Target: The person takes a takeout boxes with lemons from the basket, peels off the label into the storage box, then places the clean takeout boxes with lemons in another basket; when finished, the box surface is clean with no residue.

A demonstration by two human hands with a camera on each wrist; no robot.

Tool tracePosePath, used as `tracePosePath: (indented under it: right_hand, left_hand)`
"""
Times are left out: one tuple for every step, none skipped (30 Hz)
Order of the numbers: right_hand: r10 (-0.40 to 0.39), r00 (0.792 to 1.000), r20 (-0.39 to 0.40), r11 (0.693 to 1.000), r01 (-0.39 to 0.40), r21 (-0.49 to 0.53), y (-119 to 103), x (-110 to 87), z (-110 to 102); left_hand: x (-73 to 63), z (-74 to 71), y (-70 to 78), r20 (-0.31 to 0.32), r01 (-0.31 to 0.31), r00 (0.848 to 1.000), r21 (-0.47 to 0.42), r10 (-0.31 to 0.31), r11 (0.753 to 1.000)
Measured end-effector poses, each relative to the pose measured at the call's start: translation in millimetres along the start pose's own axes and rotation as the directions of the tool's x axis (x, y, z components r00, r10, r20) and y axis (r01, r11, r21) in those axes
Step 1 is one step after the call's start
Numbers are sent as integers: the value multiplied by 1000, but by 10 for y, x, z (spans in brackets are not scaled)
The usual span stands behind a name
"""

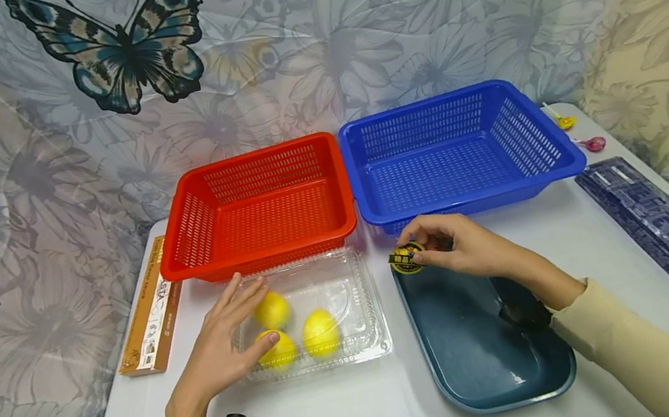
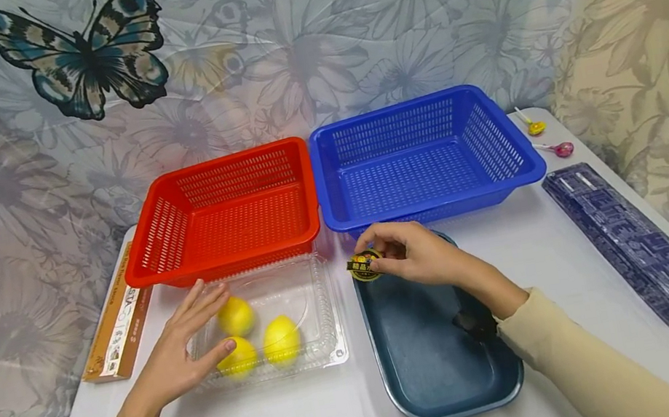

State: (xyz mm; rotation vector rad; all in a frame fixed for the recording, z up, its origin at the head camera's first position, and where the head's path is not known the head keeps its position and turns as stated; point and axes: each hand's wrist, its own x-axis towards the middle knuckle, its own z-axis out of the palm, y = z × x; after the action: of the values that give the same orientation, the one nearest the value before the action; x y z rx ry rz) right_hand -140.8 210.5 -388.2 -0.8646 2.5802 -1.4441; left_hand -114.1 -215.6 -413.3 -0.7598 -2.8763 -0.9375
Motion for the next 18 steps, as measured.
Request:
tracePosePath:
  right_hand:
    - [13,1000,9,1000,-13,-3,10,-14,-10]
    - [28,999,19,1000,-28,-3,22,-27,-20]
    - [42,999,30,999,-42,-4,33,-38,-31]
    - [56,998,40,998,-55,-10,49,-48,-39]
    - [67,996,51,998,-66,-15,64,-56,-48]
    - [77,995,64,997,-76,-18,80,-64,-56]
    - [86,993,77,996,-85,-22,96,-71,-63]
    - [93,992,91,996,-91,-24,112,-77,-67]
    - [101,989,104,995,-99,-26,126,-83,-70]
    - [109,987,119,994,-106,-28,137,-89,-71]
    - [115,984,134,993,-112,-28,144,-92,-73]
    - [122,981,149,992,-119,-30,157,-95,-72]
    - [130,978,162,991,-126,-36,166,-97,-69]
    - [132,976,176,991,-127,-43,174,-101,-67]
    - [135,972,191,991,-127,-52,185,-104,-66]
    - [135,969,205,990,-125,-59,194,-107,-63]
    - [137,966,220,990,-125,-68,206,-112,-60]
    - [137,962,234,990,-122,-76,220,-117,-55]
  left_hand:
    - [0,0,0,0,1,1000,0,-1,1000]
    - [1,0,1,1,2,1000,1,-2,1000]
    - [1,0,2,1,3,1000,2,-3,1000]
    - [1,0,1,1,4,1000,1,-4,1000]
    - [2,0,2,1,4,1000,-1,-4,1000]
    - [2,1,2,1,5,1000,-2,-5,1000]
    - [2,2,2,1,4,1000,-4,-4,1000]
    - [4,3,2,1,3,1000,-4,-3,1000]
    - [4,3,2,1,2,1000,-4,-2,1000]
    - [5,3,2,1,1,1000,-5,-1,1000]
    - [6,3,1,0,-1,1000,-5,1,1000]
    - [7,2,2,0,-3,1000,-5,3,1000]
    - [7,1,2,0,-4,1000,-5,4,1000]
    - [7,-1,3,0,-4,1000,-6,4,1000]
    - [6,-2,3,0,-5,1000,-7,5,1000]
    - [6,-4,4,0,-5,1000,-8,5,1000]
    - [5,-5,5,0,-5,1000,-9,5,1000]
    - [5,-5,7,0,-5,1000,-10,5,1000]
